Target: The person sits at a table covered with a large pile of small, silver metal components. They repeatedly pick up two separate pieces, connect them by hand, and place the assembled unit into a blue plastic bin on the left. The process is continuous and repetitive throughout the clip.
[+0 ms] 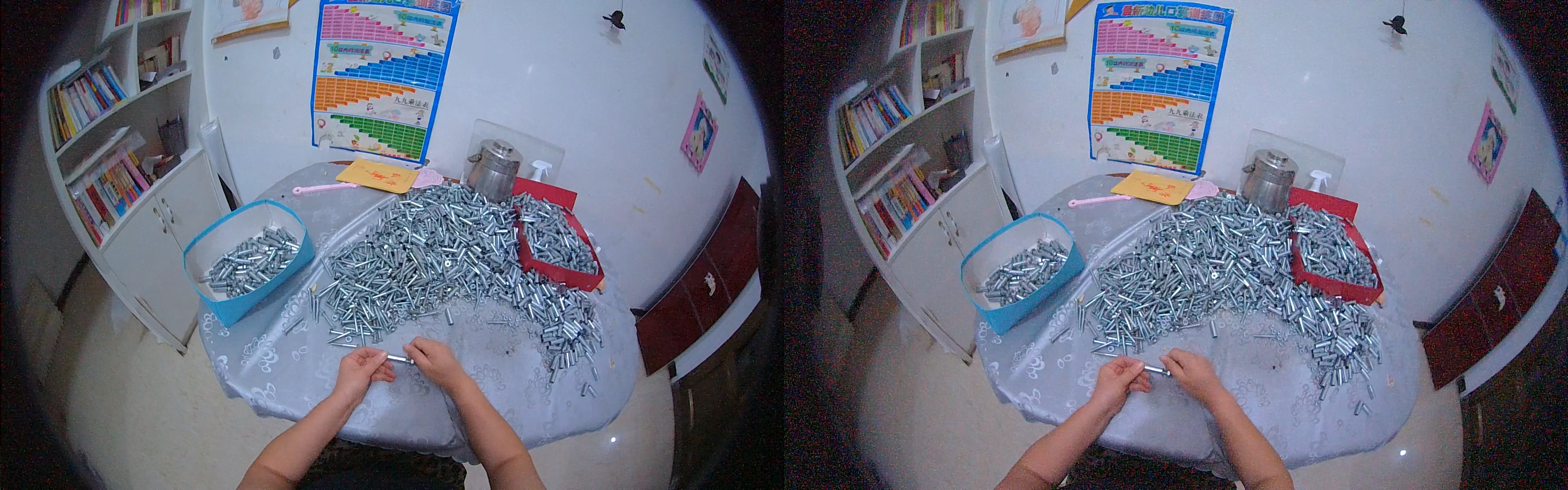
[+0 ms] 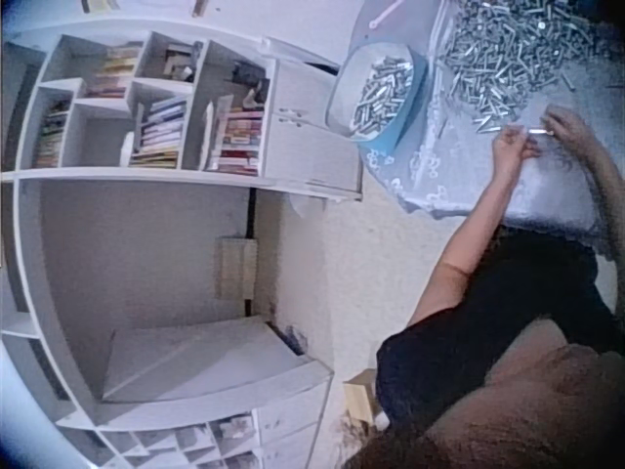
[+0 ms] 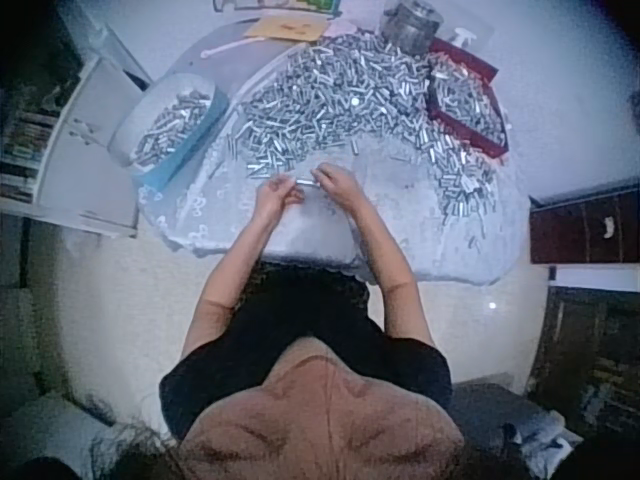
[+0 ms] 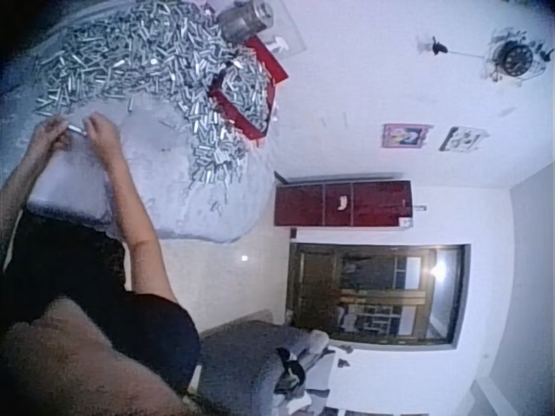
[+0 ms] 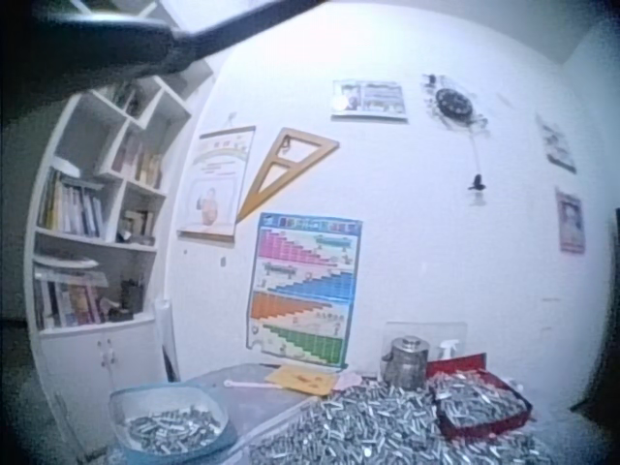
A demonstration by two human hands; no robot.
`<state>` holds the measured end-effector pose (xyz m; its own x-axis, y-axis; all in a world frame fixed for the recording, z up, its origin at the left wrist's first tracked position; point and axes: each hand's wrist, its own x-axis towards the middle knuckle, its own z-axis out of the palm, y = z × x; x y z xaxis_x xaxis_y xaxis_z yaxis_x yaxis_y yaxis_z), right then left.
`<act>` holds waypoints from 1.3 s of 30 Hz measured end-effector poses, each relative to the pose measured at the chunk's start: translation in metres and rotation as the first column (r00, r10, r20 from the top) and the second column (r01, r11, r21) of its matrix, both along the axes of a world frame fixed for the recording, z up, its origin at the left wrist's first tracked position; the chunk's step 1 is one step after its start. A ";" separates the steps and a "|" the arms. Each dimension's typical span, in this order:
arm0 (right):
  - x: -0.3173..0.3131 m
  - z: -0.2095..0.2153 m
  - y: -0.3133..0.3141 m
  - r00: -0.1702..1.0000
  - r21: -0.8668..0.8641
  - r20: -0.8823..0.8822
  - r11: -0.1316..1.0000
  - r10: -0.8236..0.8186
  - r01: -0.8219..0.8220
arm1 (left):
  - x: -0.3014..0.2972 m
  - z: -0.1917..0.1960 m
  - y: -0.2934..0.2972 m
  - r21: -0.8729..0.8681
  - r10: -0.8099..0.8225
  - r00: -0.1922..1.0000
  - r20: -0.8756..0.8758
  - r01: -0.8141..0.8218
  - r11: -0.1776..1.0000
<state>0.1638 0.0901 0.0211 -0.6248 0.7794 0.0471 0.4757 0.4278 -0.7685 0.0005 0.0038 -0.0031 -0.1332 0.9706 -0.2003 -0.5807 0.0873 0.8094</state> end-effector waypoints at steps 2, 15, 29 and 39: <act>-0.003 -0.003 -0.002 0.994 -0.174 -0.086 0.984 -0.061 0.045 | 0.000 -0.004 0.000 0.006 0.018 1.000 0.022 -0.018 1.000; -0.003 -0.001 -0.006 0.854 -0.043 -0.520 0.998 0.021 -0.050 | -0.009 -0.005 0.004 -0.049 0.010 0.989 0.149 -0.002 0.999; -0.003 0.006 -0.010 0.841 -0.309 -0.505 0.950 -0.195 0.035 | 0.001 -0.001 0.007 -0.096 0.097 0.982 0.161 -0.082 0.992; 0.005 -0.003 -0.002 0.914 -0.311 -0.395 0.950 -0.097 -0.034 | 0.002 0.010 0.009 -0.086 0.131 0.973 0.192 -0.116 0.990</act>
